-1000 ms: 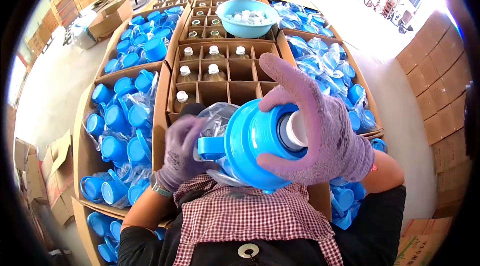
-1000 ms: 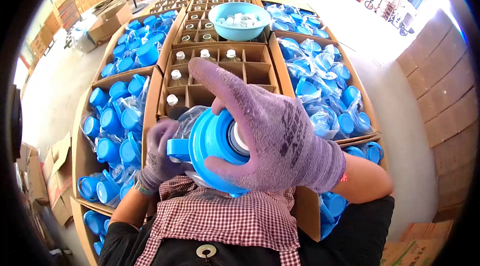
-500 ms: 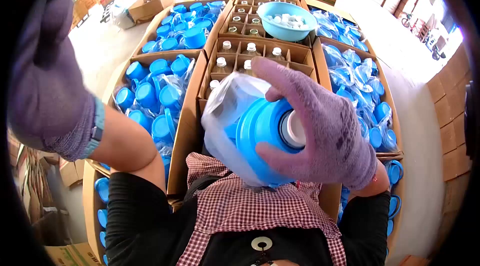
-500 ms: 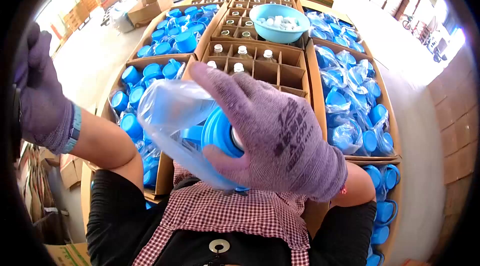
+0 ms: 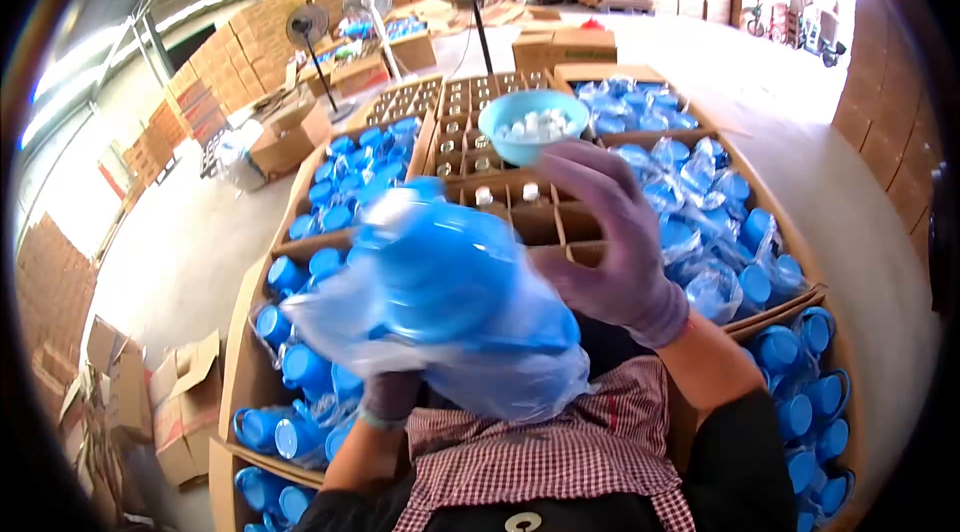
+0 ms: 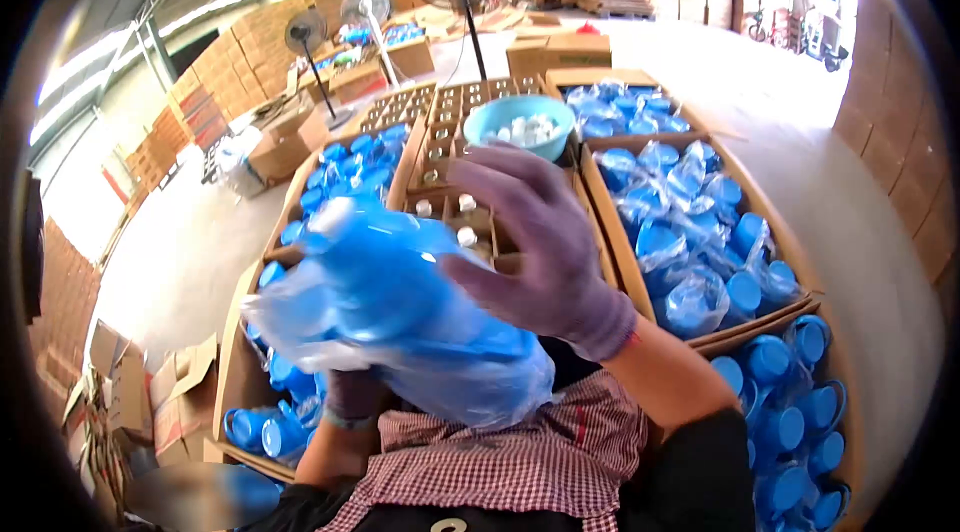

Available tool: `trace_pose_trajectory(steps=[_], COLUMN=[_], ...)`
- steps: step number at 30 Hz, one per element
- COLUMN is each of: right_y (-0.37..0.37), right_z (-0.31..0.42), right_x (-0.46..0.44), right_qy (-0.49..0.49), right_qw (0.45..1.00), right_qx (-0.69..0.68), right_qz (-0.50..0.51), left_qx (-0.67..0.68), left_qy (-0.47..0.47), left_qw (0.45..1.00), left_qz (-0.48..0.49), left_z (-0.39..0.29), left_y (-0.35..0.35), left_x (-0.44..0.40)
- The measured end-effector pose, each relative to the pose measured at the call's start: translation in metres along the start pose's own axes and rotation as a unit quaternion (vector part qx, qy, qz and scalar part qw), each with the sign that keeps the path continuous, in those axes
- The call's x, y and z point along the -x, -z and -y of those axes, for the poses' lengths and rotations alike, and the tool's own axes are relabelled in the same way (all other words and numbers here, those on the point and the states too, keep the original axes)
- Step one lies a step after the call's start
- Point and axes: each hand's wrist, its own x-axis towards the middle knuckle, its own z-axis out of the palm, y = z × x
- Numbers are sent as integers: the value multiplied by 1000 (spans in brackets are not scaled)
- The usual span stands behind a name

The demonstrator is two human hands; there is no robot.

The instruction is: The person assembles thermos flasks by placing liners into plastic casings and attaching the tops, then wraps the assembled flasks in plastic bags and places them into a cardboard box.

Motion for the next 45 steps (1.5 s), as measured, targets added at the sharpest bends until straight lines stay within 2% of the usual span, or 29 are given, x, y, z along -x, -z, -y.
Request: trace_pose_trajectory(steps=[2,3,5,6,8,9,10,12,15,16,17,19,22,24,26,28,30,33,35,37,40,45], right_y=[17,22,3,-15,-48,-59,-70,-61,-39,-38,-37,-31,-38,-54,-51,-39,-18,-6,-14,-26,-24,-1], right_z=[-22,-32,-33,-23,8,10,9,-7,-20,-23,-25,-33,-48,-88,-101,-115,-124,-124,-117,-107,-99,-100], right_x=[37,61,121,143,143,156,159,145,108,100,94,96,132,197,223,246,264,264,258,259,261,247], right_qy=[-66,-113,-215,-227,-155,-135,-126,-21,99,88,75,49,-113,-301,-313,-353,-374,-336,-268,-204,-142,-112], right_qw=[995,989,973,972,984,988,990,998,990,992,994,994,991,952,950,935,922,918,916,905,886,867], right_qx=[58,82,88,66,-81,-55,-68,-49,-24,-20,-14,12,32,-49,-13,35,94,155,192,222,261,290], right_qz=[-41,-51,-16,4,13,53,4,23,95,86,79,97,60,36,7,15,42,140,227,300,357,390], left_qx=[39,53,45,60,87,78,75,67,144,167,186,155,139,124,128,131,121,147,72,70,182,220], left_qy=[-44,-64,-120,-130,-150,-129,-114,-82,-59,-49,-22,-42,-52,-57,-40,-22,-12,-49,-71,-143,-60,-16], left_qw=[998,995,981,979,974,967,972,980,975,971,968,975,978,981,982,980,986,982,995,986,976,963], left_qz=[-10,-46,-148,-148,-146,-206,-194,-166,-162,-166,-165,-155,-144,-135,-134,-148,-111,-108,2,-59,-103,-157], left_z=[-23,-34,-47,-45,-38,-35,-33,-28,-19,-16,-17,-12,-9,-5,-3,5,2,17,23,23,8,7], left_y=[11,8,5,12,27,25,19,4,-7,-11,-12,-10,-30,-35,-44,-39,-52,-42,-32,-56,-67,-61], left_x=[-2,-8,-21,-20,-20,-20,-18,-14,-8,-8,-5,-8,-13,-17,-21,-22,-29,-31,-36,-43,-48,-46])
